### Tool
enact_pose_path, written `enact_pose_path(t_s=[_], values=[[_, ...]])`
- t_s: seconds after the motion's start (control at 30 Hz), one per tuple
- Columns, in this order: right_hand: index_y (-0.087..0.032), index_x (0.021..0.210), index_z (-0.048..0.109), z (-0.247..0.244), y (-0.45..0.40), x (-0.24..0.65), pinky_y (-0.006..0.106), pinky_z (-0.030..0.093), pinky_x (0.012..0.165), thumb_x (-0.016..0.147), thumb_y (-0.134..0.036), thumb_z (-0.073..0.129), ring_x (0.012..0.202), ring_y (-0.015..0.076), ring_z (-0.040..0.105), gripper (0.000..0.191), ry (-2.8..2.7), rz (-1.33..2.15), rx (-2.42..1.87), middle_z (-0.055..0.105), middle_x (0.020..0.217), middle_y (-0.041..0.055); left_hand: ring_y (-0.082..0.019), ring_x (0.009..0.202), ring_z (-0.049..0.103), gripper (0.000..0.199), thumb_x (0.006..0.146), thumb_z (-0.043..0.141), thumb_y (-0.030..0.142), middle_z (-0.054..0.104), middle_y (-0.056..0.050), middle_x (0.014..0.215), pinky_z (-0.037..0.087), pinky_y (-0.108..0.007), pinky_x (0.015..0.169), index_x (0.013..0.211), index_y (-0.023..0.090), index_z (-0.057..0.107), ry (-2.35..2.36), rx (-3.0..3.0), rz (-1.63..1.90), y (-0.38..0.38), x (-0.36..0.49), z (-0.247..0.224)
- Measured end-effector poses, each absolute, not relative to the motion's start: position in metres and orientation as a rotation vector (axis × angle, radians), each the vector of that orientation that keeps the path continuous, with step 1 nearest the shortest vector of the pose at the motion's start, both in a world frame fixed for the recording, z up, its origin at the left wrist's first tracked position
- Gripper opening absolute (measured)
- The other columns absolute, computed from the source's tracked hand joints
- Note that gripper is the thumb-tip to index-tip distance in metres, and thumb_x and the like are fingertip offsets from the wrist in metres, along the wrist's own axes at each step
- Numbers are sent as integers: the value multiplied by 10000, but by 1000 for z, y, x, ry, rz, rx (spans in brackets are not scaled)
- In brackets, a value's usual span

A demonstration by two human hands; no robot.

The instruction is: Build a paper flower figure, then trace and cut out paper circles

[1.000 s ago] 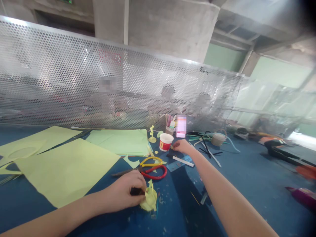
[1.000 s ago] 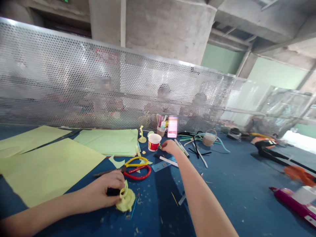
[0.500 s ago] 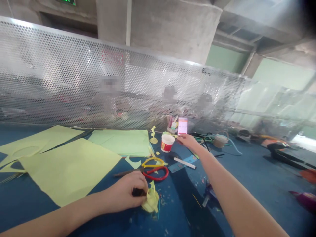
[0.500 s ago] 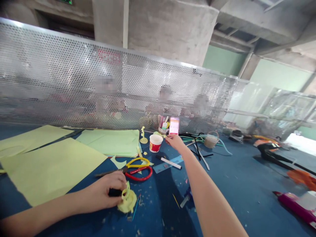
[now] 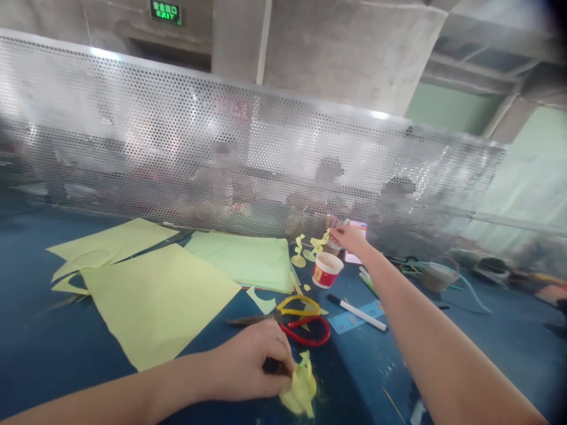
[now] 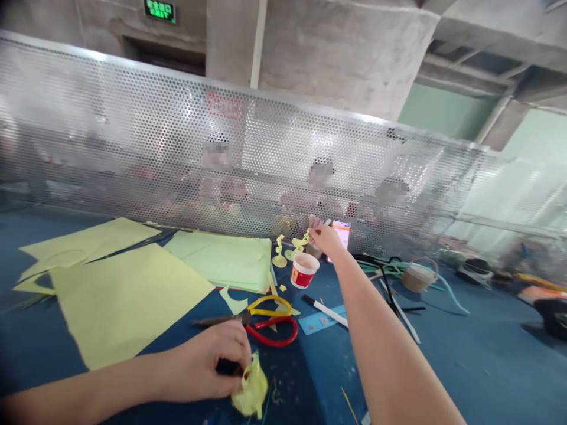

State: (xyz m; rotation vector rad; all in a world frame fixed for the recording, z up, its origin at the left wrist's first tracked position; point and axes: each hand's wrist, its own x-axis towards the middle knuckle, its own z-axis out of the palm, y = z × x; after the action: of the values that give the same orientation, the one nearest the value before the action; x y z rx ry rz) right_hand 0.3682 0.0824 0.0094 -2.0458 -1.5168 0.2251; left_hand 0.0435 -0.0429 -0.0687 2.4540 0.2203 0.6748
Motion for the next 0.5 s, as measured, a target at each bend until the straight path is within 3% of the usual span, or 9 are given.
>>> enact_pose_path(t_s=[0.27,0.5], values=[[-163,1138,528,7,123,339,398,489,803,881,-303,514,958,193,576,293,-1485,-141,-2203,554,1148,78,-105,735,596,58,669,670,119,664,-13,698,424,-192,779,723,137,680,233,2469,686,-28,40,-74],[-164,1141,526,0,144,333,396,492,799,880,-302,514,954,192,577,295,-1471,-75,-2283,554,1148,78,-98,724,590,58,673,671,136,662,-4,692,427,-181,767,730,145,678,229,2481,705,-23,39,-79]])
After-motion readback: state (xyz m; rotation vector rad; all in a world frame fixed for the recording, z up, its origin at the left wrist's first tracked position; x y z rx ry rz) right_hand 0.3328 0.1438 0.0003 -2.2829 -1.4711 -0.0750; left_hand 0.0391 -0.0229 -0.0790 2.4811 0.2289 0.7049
